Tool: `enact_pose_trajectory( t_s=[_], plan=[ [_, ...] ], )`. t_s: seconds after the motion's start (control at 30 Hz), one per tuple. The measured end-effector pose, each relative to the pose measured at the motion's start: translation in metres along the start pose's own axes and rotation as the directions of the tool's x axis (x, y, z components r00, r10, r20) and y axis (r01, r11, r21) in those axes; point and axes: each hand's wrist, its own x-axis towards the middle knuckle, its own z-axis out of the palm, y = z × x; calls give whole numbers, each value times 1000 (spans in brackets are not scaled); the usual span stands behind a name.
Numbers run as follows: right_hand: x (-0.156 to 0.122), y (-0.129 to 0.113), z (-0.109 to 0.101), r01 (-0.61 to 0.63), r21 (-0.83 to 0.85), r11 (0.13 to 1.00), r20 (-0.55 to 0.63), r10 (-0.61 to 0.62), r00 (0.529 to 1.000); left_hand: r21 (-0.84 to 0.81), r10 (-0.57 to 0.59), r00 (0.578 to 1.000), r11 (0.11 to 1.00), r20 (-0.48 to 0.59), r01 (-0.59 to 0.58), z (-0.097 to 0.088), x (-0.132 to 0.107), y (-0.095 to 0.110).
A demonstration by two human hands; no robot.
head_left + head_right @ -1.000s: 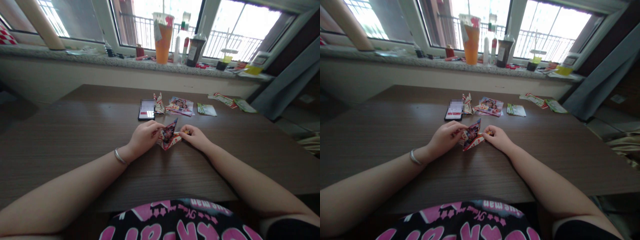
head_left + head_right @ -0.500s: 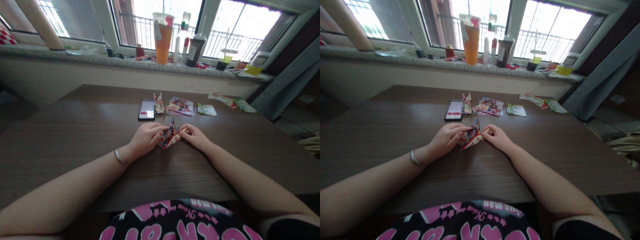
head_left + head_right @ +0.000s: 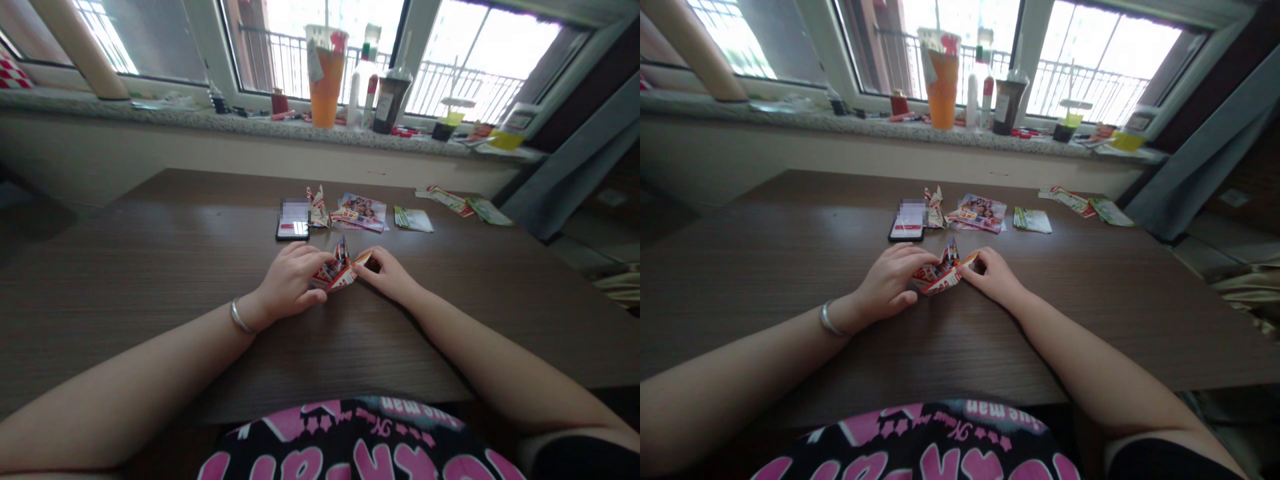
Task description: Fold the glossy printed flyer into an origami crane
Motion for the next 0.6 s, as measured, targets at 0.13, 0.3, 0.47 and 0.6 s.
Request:
enact_pose_trajectory(
  t_s=[0.13,0.3,0.47,0.6],
  plan=[
    [1,0,0,-2,37,999,11,1,1000,68,-8,1000,998,20,7,1,0,1],
    [0,-6,-2,-67,49,997,103,61,993,112,-45,999,993,11,44,2,3,7],
    [-1,-6,-1,-60,18,998,112,57,992,25,-143,989,989,-37,144,5,5,7],
    [-1,-3,0,3,-13,1000,117,-1,993,-178,-303,953,938,-9,297,11,4,1]
  ],
)
